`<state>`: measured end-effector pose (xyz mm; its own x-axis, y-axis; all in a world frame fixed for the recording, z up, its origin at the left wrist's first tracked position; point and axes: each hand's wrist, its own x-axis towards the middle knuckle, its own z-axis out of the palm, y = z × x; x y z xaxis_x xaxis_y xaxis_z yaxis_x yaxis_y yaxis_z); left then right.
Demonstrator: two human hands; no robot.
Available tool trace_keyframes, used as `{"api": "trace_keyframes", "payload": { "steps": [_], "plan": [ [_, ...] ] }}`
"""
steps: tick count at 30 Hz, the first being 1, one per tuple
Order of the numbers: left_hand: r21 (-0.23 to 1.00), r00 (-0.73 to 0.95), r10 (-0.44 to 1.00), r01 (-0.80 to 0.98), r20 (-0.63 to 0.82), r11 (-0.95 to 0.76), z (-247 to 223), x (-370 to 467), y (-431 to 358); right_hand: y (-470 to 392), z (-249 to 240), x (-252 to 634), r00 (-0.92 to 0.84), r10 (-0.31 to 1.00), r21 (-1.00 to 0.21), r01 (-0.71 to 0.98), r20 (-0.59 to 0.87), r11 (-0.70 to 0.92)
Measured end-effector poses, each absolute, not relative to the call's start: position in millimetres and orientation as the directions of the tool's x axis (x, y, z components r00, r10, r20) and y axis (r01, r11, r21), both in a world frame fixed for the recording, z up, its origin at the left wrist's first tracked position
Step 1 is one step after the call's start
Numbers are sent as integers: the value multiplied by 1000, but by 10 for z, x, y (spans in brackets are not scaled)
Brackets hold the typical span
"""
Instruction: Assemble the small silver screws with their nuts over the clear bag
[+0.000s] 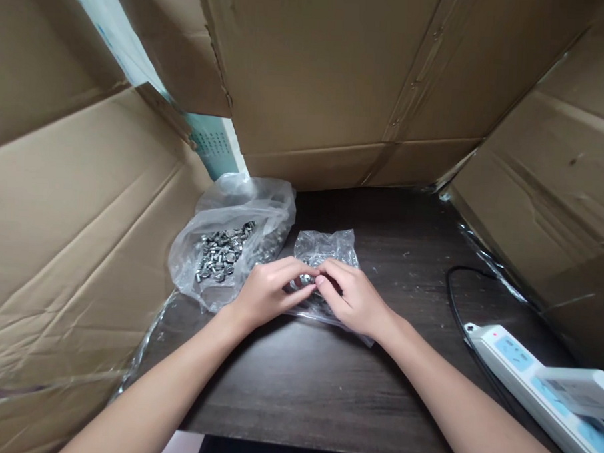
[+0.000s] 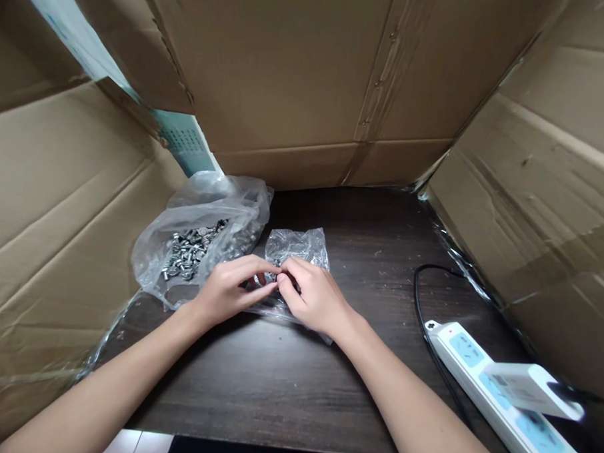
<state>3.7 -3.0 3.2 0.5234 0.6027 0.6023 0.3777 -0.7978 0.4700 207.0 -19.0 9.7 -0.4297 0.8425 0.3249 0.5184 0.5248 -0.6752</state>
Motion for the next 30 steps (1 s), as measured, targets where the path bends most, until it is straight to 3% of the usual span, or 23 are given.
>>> {"api": "trace_keyframes", "payload": {
  "steps": [30],
  "plan": [
    [470,525,609,388,595,-793,50,30,-31,-190,102,2070,-456,838,-669,527,299,525]
  ]
}}
